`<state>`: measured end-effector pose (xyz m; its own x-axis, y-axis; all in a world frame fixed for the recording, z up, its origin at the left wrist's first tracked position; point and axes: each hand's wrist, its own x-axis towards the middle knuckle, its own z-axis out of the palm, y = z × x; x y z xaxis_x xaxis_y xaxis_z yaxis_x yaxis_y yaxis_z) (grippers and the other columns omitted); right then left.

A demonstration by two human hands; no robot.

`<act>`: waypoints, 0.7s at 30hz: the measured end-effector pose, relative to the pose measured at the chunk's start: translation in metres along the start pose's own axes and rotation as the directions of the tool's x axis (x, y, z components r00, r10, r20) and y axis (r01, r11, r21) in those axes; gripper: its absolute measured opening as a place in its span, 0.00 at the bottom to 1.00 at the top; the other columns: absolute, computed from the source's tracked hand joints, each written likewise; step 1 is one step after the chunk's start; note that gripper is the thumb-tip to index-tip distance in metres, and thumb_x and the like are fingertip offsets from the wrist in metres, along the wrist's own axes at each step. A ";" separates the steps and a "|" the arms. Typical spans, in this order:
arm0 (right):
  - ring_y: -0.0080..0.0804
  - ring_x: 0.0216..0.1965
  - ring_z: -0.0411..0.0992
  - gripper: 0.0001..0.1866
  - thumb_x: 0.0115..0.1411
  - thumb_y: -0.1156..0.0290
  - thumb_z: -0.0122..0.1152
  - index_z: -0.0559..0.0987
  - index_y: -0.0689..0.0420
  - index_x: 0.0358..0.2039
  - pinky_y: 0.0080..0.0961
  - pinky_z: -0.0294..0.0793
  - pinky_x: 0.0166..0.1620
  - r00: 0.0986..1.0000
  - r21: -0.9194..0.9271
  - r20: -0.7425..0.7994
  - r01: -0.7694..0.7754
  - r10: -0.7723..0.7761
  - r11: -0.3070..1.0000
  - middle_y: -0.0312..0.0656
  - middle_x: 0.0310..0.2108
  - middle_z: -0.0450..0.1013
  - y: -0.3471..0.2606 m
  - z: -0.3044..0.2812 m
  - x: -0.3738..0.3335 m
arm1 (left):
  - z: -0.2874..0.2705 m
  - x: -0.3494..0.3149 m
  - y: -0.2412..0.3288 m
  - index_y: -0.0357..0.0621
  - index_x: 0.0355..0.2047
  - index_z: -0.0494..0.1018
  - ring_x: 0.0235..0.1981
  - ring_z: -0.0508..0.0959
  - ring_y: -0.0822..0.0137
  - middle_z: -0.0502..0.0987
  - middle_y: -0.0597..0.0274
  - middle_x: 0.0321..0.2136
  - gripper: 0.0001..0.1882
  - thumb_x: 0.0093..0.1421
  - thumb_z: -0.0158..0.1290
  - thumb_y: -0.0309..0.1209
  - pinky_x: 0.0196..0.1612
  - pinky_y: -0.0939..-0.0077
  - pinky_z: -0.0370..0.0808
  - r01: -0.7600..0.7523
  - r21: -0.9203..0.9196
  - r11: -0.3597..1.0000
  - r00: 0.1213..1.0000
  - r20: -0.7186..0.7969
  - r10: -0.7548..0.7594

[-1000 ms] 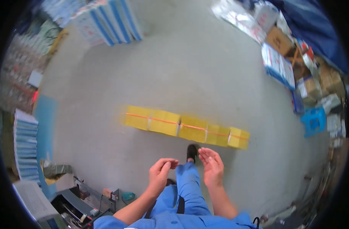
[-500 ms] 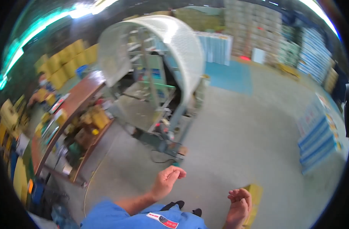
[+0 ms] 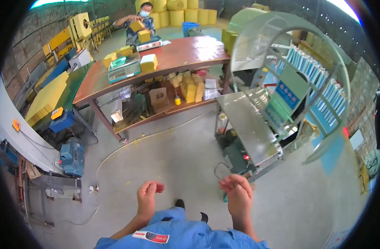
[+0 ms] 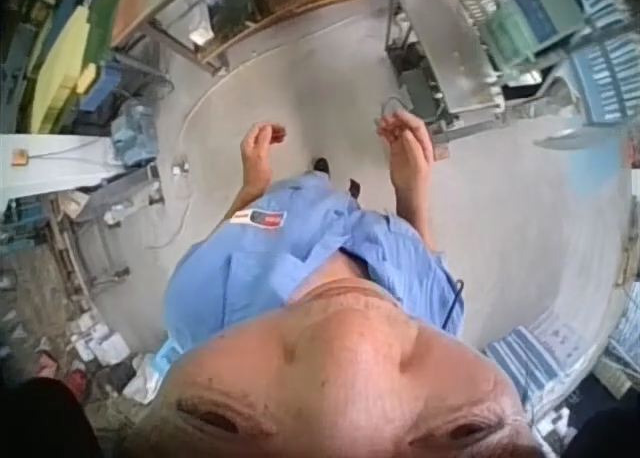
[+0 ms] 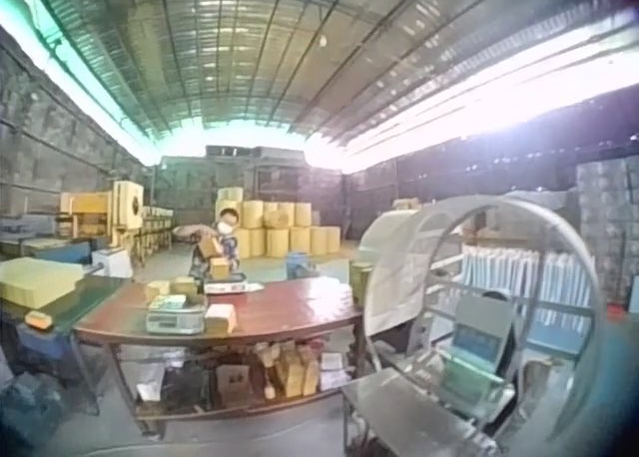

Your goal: Bundling and strapping stacks of yellow paper using a semi-automatic machine.

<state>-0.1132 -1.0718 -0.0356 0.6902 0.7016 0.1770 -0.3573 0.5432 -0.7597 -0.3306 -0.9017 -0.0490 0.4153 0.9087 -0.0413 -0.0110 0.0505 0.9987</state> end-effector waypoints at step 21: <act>0.38 0.46 0.75 0.15 0.63 0.76 0.47 0.75 0.65 0.47 0.35 0.73 0.50 0.917 -0.027 -0.031 -0.398 0.398 0.917 0.48 0.43 0.75 0.184 0.001 0.492 | 0.070 0.459 0.004 0.35 0.36 0.73 0.34 0.78 0.67 0.78 0.56 0.32 0.10 0.67 0.43 0.27 0.40 0.72 0.77 0.013 0.056 0.998 0.995 -0.096 -0.007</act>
<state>0.1607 -0.6262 -0.0875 0.5105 0.8451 -0.1590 -0.5854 0.2060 -0.7842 -0.0767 -0.5137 -0.0620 0.3263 0.9438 -0.0515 0.0449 0.0389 0.9982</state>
